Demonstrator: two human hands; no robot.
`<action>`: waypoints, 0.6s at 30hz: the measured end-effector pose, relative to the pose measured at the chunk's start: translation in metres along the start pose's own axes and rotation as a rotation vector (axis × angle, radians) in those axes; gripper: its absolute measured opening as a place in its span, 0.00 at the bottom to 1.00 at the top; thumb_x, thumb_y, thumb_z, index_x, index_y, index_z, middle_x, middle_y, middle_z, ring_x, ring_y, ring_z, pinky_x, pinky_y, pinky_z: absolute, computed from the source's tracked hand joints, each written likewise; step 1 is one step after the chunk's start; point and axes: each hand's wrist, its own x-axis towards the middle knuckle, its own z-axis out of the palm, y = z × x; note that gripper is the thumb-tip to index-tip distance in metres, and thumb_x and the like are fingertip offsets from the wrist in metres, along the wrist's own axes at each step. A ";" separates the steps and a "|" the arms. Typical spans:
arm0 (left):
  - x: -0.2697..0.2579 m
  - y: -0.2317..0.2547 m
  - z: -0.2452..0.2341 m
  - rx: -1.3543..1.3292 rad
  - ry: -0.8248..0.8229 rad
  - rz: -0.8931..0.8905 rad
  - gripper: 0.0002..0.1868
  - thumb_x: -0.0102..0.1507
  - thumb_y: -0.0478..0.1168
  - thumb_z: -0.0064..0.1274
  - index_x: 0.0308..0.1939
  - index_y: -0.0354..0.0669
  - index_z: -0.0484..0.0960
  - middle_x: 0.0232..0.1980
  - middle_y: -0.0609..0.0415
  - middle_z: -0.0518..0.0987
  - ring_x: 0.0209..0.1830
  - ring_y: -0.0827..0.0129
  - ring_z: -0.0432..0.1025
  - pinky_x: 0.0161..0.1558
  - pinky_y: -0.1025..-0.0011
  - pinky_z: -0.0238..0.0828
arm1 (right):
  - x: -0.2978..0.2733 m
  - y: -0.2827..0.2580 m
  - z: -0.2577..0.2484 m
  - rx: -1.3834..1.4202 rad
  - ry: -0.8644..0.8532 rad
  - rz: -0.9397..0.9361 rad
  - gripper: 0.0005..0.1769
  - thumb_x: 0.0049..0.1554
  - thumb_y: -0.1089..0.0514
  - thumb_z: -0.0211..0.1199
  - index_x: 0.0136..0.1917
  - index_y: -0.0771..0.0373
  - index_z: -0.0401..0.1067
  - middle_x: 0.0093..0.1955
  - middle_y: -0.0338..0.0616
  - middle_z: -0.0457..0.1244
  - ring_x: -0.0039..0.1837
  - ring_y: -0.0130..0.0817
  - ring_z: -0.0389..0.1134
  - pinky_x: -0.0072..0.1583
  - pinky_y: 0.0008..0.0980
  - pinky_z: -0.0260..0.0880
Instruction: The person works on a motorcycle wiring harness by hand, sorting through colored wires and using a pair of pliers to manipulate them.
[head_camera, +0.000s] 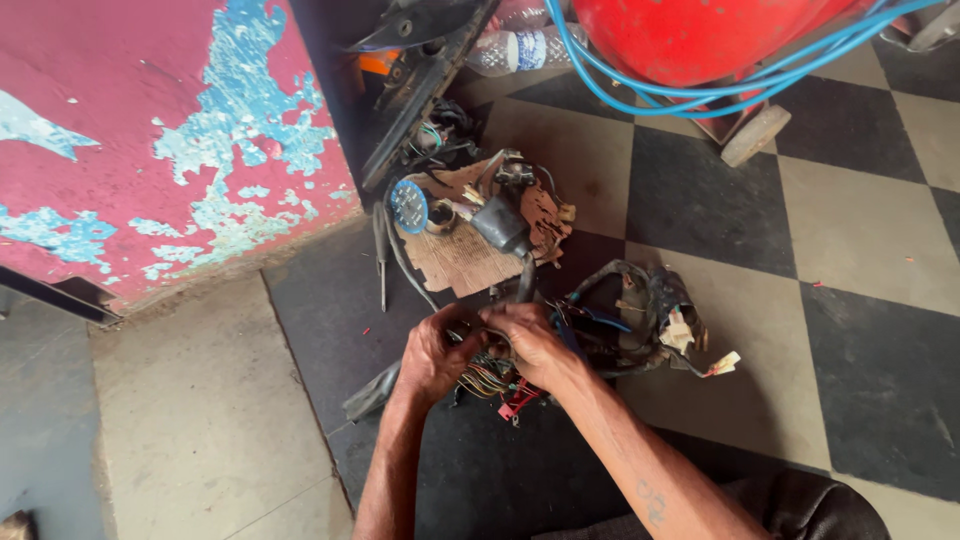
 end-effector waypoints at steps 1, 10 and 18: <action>0.000 -0.001 0.001 -0.002 0.000 -0.001 0.13 0.58 0.37 0.61 0.46 0.42 0.84 0.41 0.51 0.87 0.42 0.66 0.83 0.47 0.66 0.78 | -0.003 -0.002 0.000 0.009 -0.030 -0.012 0.04 0.58 0.61 0.65 0.48 0.60 0.75 0.40 0.36 0.69 0.40 0.23 0.68 0.39 0.25 0.66; -0.001 0.003 0.003 0.023 0.119 -0.042 0.10 0.63 0.40 0.57 0.47 0.40 0.81 0.40 0.47 0.86 0.40 0.64 0.83 0.41 0.65 0.78 | -0.009 -0.008 -0.004 0.008 -0.237 -0.128 0.07 0.59 0.67 0.61 0.49 0.66 0.79 0.44 0.42 0.72 0.44 0.29 0.71 0.47 0.29 0.74; -0.005 0.015 0.002 -0.095 0.122 -0.096 0.10 0.66 0.41 0.52 0.47 0.41 0.80 0.36 0.48 0.87 0.37 0.68 0.83 0.38 0.66 0.77 | -0.014 -0.013 0.001 -0.226 -0.179 -0.313 0.04 0.57 0.63 0.68 0.46 0.65 0.81 0.37 0.42 0.71 0.37 0.28 0.69 0.40 0.29 0.74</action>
